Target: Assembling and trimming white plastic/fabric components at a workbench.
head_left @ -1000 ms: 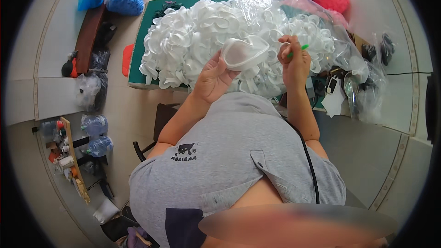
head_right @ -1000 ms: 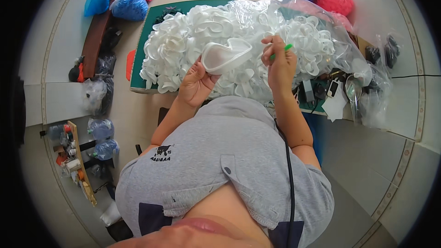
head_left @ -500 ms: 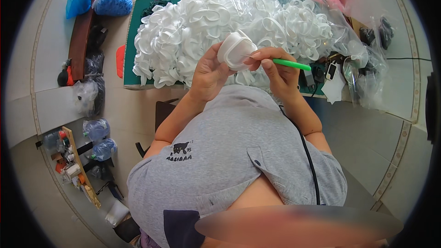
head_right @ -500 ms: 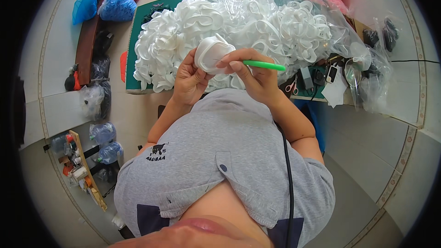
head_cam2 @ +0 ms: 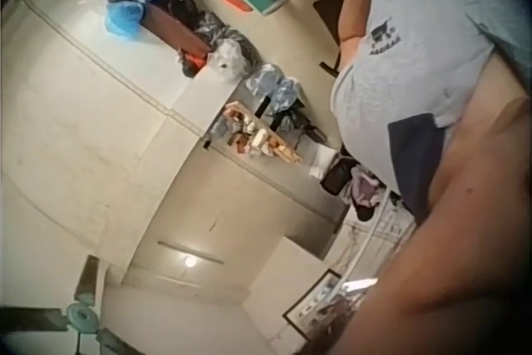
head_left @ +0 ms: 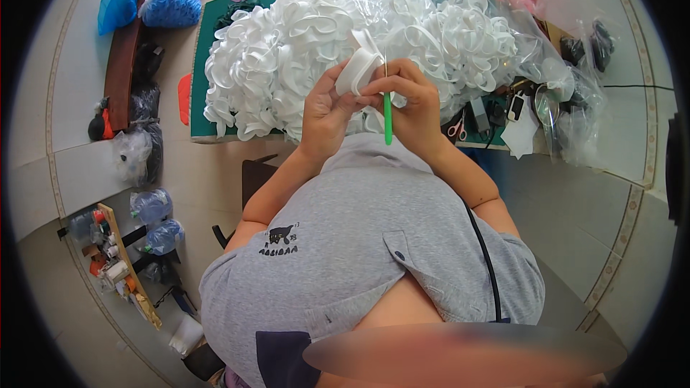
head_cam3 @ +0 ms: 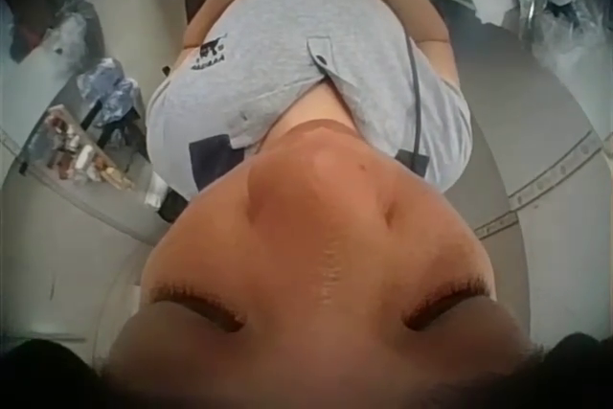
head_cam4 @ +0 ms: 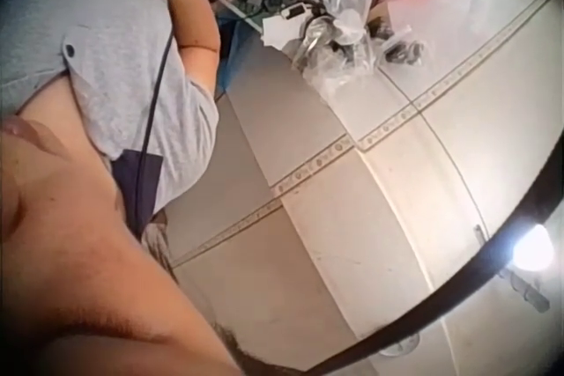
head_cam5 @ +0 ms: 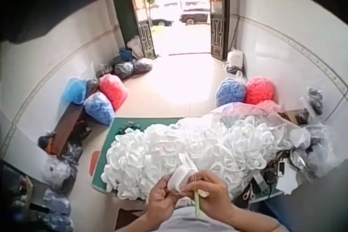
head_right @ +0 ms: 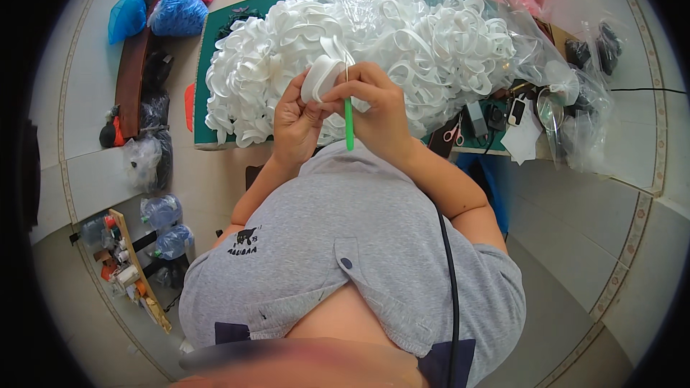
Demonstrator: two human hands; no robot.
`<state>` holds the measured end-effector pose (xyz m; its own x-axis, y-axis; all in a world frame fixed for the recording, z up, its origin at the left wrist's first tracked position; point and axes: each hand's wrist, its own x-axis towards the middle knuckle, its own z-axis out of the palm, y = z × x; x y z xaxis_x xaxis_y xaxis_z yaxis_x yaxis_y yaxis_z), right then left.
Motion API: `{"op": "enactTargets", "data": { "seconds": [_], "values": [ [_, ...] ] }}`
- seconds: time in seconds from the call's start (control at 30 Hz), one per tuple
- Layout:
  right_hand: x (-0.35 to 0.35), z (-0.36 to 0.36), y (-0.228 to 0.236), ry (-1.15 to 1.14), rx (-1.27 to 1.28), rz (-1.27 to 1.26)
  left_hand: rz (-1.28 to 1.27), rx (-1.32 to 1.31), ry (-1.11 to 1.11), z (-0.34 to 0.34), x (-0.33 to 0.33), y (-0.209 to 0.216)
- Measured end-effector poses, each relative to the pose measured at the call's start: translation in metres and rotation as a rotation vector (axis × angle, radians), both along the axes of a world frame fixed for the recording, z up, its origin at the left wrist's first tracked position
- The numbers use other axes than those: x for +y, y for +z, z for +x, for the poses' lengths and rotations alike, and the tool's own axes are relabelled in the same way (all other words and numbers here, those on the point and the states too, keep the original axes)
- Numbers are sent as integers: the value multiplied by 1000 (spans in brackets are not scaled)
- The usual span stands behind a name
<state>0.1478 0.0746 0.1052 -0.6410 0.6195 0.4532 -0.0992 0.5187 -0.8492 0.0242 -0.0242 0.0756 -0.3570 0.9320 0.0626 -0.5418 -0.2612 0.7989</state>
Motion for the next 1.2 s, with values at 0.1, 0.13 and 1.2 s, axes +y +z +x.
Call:
{"op": "enactTargets", "data": {
  "seconds": [0.1, 0.13, 1.2],
  "values": [
    [3, 5, -6, 71, 72, -89, 35, -48, -36, 3, 0, -1],
    [4, 5, -6, 73, 72, -91, 68, -75, -57, 3, 1, -1],
    [31, 38, 11, 418, 98, -268, 51, -333, 54, -6, 13, -15]
  ]
}}
